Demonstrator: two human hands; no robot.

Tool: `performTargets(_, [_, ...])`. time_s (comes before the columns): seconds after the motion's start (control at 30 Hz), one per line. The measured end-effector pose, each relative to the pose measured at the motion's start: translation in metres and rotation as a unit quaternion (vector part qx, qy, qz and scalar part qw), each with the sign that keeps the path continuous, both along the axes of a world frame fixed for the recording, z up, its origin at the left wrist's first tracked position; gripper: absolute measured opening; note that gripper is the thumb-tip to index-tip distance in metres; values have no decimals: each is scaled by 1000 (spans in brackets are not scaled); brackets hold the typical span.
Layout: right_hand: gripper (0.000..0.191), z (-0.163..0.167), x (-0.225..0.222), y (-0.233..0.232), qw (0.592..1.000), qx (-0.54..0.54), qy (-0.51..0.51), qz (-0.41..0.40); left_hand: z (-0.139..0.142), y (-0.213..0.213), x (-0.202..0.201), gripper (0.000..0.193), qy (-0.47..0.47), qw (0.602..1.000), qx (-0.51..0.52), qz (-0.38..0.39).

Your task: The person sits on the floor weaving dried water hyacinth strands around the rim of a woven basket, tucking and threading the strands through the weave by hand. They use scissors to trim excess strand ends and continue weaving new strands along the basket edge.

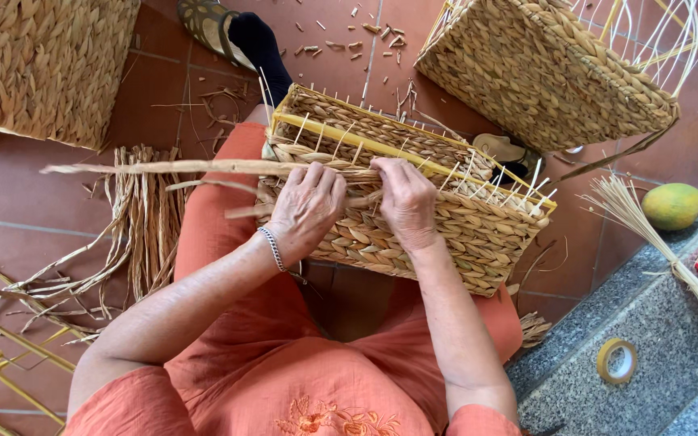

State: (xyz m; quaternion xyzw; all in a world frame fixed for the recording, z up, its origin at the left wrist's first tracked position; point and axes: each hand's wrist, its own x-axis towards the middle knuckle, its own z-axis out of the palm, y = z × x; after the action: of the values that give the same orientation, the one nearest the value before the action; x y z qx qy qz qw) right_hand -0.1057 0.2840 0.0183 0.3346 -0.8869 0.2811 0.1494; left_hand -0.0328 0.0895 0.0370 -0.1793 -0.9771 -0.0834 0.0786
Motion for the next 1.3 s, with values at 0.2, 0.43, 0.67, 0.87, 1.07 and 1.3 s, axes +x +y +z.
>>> performTargets(0.2, [35,58,1,14,973,-29,-220,69,13,-11,-1,37,-13,995,94,-23])
performTargets(0.43, [15,40,1,3,990,-8,-142,-9,48,-5,-6,38,282,957,61,-11])
performTargets(0.67, [19,30,1,15,985,-36,-166,5,-14,22,-35,29,7,989,149,4])
performTargets(0.87, [24,33,-4,10,988,-67,-136,16,-47,32,-58,9,-117,978,170,14])
performTargets(1.07, [20,37,-9,-6,994,-23,-102,5,-46,27,-26,21,94,968,211,-101])
performTargets(1.3, [17,46,-16,-7,992,12,-123,35,-19,-11,-21,57,131,981,141,-19])
